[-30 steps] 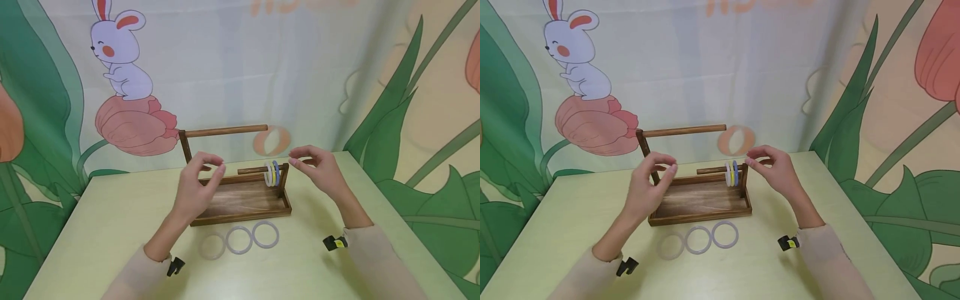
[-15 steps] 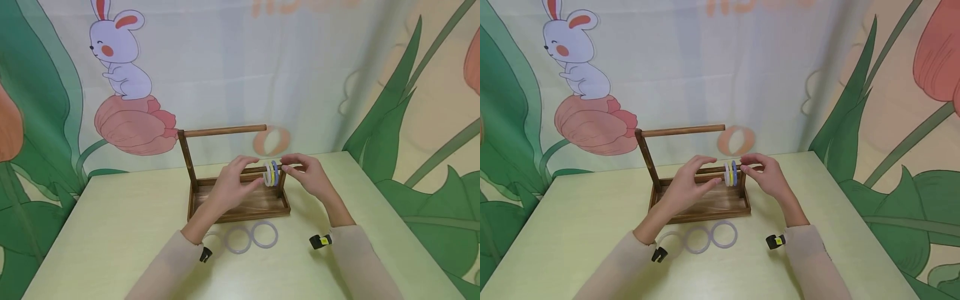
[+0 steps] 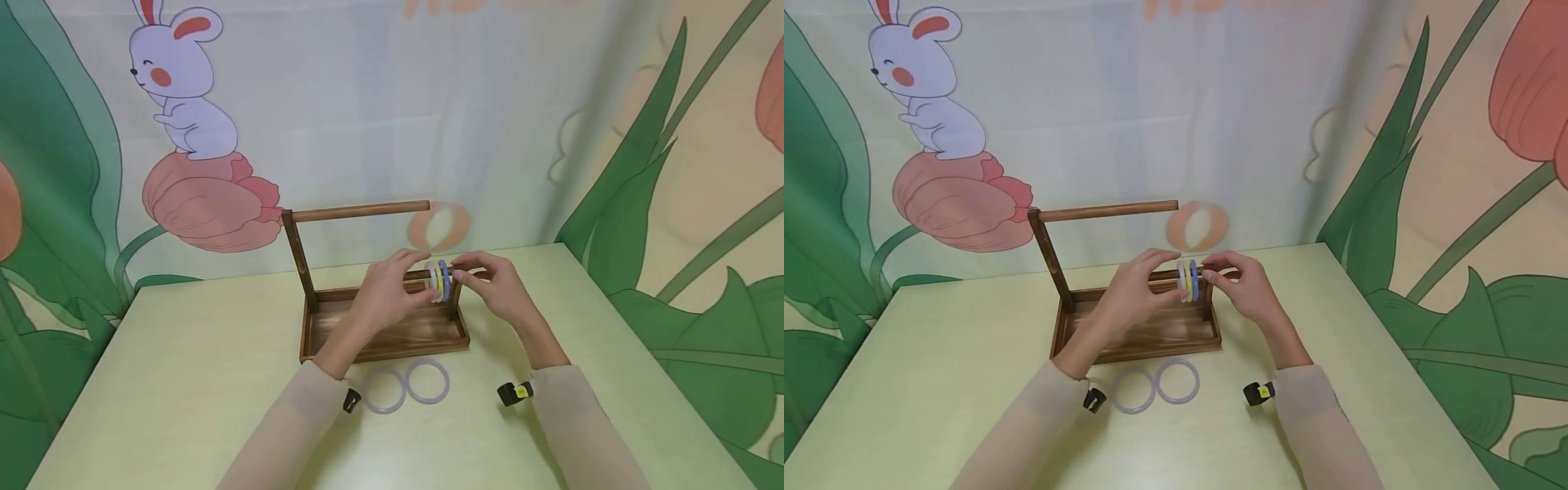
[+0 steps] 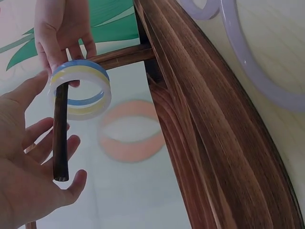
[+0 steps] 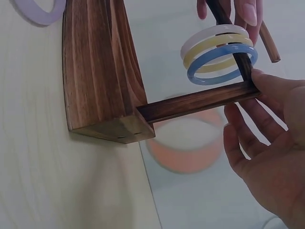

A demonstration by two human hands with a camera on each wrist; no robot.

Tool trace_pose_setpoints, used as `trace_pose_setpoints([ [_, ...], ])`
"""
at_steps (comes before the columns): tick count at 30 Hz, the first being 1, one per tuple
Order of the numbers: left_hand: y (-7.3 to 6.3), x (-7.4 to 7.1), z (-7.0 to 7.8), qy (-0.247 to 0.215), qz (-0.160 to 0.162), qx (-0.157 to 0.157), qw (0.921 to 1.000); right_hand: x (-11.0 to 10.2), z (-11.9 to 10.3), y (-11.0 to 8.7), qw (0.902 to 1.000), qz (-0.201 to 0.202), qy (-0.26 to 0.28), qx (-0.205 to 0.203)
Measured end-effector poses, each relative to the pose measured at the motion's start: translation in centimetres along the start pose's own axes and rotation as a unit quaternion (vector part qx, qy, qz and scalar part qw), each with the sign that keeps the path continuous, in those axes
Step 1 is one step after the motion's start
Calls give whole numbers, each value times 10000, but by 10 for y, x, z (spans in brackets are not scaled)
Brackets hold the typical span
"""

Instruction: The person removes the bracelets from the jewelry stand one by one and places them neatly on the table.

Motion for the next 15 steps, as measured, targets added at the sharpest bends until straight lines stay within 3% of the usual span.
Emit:
trace_pose_setpoints([
  [15,4,9,-2,452,-240,36,9987,2,2,0,9999,11,154,-75],
])
Point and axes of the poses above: each hand's wrist, its own y-axis towards the middle knuckle, its own x-axis out of the palm, z = x × y, the point moved 6 cm from there along y, towards the middle knuckle, and after that the axes turned 1 degree about -y, right-handed, at the moved point
